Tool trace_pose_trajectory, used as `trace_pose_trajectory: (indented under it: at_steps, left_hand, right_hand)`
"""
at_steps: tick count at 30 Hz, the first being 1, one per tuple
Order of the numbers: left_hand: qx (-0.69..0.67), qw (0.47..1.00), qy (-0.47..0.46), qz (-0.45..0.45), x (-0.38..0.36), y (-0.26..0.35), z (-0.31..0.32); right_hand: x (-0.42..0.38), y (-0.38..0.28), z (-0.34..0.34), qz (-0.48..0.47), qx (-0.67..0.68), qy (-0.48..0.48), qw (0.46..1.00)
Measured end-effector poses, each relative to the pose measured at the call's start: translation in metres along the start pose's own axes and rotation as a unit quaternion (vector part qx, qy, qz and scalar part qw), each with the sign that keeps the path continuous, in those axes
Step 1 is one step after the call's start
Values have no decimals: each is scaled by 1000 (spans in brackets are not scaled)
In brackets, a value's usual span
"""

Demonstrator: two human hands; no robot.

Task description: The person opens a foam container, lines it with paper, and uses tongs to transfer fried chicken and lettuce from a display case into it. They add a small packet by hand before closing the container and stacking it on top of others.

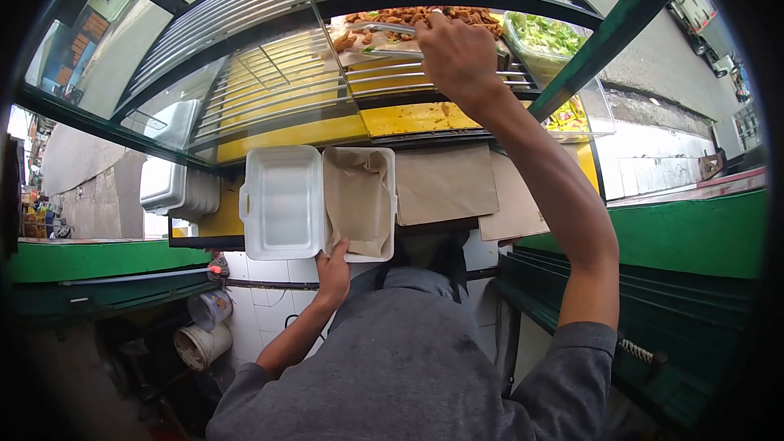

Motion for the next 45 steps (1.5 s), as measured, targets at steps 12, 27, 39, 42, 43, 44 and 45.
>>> trace_pose_trajectory:
  at_steps: [12,27,39,42,43,44,45]
  left_hand:
    - [8,996,6,85,-3,-1,-1]
    - [146,985,-60,71,-20,18,-9]
    - [144,945,-238,173,13,-60,-27]
    - [273,882,-237,303,-9,3,-6]
    - [271,883,-230,306,-8,0,-5]
    - [269,884,-223,309,-6,-4,-5]
    - [268,885,-217,312,-7,-1,-3]
  right_hand:
    - [26,-19,4,-58,-1,7,998]
    - [-163,59,-126,44,201,-253,945]
    - [-178,8,-68,-25,117,-284,951]
    - [-161,29,-101,-10,144,-284,948]
    - [-156,38,-112,8,154,-273,950]
    - [-151,45,-119,26,164,-262,951]
    - [-146,50,-123,60,164,-234,956]
Point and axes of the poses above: each hand's wrist, its own x-axis towards the middle knuckle, its own z-axis out of the palm, y = z × x, the point moved 3 cm from there along x, towards the middle knuckle, and after that the axes turned 7 degrees about z, right-handed, at the moved point
